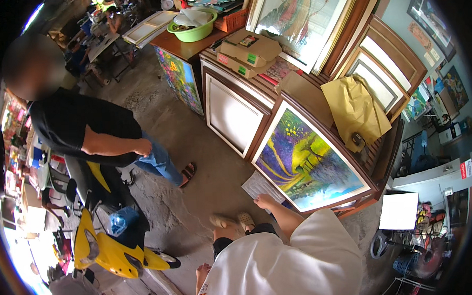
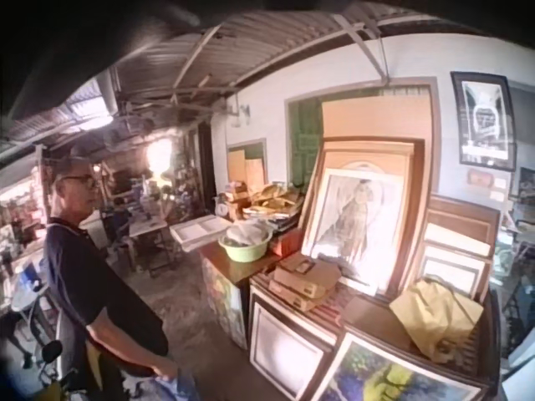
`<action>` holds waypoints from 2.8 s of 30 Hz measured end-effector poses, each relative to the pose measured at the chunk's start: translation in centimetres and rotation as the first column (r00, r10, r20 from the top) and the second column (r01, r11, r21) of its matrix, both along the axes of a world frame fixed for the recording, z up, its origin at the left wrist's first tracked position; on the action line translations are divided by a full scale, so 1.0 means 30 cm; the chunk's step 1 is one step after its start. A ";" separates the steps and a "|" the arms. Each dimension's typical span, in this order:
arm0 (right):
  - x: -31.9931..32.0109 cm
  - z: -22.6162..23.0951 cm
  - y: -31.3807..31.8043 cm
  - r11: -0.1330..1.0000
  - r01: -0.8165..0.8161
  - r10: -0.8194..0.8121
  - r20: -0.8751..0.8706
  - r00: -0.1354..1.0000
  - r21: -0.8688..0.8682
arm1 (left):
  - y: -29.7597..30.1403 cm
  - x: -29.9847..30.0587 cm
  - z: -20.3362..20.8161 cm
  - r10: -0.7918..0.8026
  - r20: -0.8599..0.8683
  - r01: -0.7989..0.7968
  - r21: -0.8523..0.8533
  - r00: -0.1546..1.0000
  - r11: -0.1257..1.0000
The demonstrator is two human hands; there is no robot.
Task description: The person walks through a cluttered shop, picks up a framed painting, and places it on a workbench. They apply yellow tape to the back of the frame, then wrap the painting in a large sheet of brown paper and secure it with tape. The person then moves other frames and artwork around the shop.
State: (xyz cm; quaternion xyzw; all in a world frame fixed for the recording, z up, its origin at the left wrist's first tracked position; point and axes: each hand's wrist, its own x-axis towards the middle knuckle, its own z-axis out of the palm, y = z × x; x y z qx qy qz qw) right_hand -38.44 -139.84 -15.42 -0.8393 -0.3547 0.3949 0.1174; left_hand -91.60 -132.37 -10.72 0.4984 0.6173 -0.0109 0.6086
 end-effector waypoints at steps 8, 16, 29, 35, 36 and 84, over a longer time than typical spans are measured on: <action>0.010 0.093 0.308 0.984 0.121 -0.136 -0.106 0.985 -0.134 | 0.594 0.130 -0.120 -0.084 -0.026 0.081 -0.119 0.996 0.990; -0.020 0.037 0.558 0.899 0.437 -0.437 -0.115 0.892 -0.026 | 1.350 0.583 -0.055 0.021 0.101 -0.016 -0.050 0.995 0.999; 0.364 -0.082 1.012 0.939 0.250 -0.308 -0.259 0.915 -0.236 | 1.809 1.018 -0.004 -0.137 0.040 0.137 0.005 0.990 0.991; 0.694 -0.058 1.375 0.929 -0.086 0.095 -0.005 0.996 0.361 | 1.893 1.024 0.078 0.103 0.086 -0.089 -0.153 0.991 0.984; 0.768 -0.082 1.441 0.953 -0.207 0.188 0.103 0.977 0.222 | 1.919 1.082 0.091 0.081 -0.041 -0.086 -0.116 0.996 0.990; 1.248 0.368 3.796 0.828 0.084 -0.062 -0.058 0.996 0.555 | 3.774 1.492 -0.026 0.306 0.336 -0.232 -0.243 0.891 0.942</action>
